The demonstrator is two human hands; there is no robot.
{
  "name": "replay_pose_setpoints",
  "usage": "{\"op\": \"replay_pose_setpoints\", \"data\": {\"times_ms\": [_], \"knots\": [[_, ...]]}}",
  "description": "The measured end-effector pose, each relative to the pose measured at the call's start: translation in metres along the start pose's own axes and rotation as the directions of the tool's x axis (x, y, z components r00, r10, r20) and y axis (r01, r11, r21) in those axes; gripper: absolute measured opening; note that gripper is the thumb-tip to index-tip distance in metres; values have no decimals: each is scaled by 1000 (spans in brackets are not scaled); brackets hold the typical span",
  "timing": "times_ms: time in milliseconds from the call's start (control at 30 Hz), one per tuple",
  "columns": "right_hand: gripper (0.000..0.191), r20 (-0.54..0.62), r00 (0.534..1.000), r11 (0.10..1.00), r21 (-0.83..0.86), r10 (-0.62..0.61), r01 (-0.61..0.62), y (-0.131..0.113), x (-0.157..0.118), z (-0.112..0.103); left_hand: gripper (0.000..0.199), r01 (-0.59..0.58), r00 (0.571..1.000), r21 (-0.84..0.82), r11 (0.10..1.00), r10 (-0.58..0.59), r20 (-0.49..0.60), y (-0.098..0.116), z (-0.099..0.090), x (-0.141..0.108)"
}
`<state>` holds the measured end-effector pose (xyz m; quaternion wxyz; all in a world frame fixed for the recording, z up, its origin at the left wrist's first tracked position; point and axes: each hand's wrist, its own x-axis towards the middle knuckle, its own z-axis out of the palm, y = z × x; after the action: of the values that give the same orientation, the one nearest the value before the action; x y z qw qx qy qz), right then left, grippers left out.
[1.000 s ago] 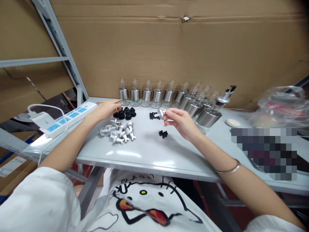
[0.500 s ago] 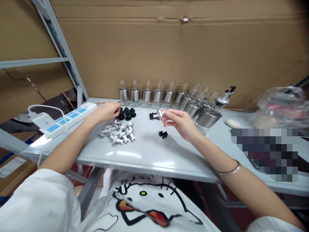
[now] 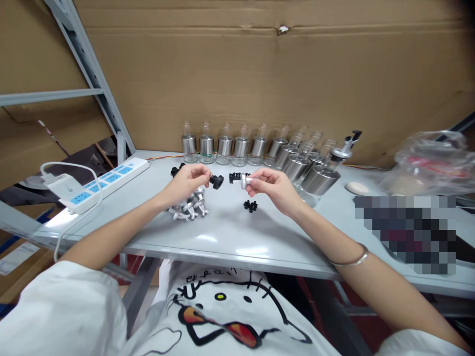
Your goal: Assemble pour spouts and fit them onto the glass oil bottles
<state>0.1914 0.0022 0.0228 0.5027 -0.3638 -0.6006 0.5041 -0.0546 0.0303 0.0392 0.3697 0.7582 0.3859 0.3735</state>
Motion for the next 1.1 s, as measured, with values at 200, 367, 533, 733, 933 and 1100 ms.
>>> {"op": "replay_pose_setpoints", "data": {"times_ms": [200, 367, 533, 733, 933, 1100], "knots": [[29, 104, 990, 994, -46, -97, 102, -1, -4, 2, 18, 200, 979, -344, 918, -179, 94, 10, 26, -13], [29, 113, 987, 990, -67, -116, 124, -2, -5, 2, 20, 267, 963, -460, 847, -225, 146, 8, 31, -15], [30, 109, 986, 981, -133, -129, 143, 0, -7, 3, 19, 311, 949, -486, 817, -236, 211, 11, 34, -20], [31, 119, 986, 977, -168, -114, 133, 2, -7, 2, 19, 195, 974, -559, 806, -91, 208, 12, 37, -25], [33, 157, 980, 968, -202, -120, 151, 4, -7, 2, 35, 130, 985, -482, 866, -58, 162, 8, 40, -28], [34, 147, 963, 923, -285, -225, 259, 4, -8, 6, 33, 83, 992, -439, 894, -32, 123, 11, 42, -31]]}}
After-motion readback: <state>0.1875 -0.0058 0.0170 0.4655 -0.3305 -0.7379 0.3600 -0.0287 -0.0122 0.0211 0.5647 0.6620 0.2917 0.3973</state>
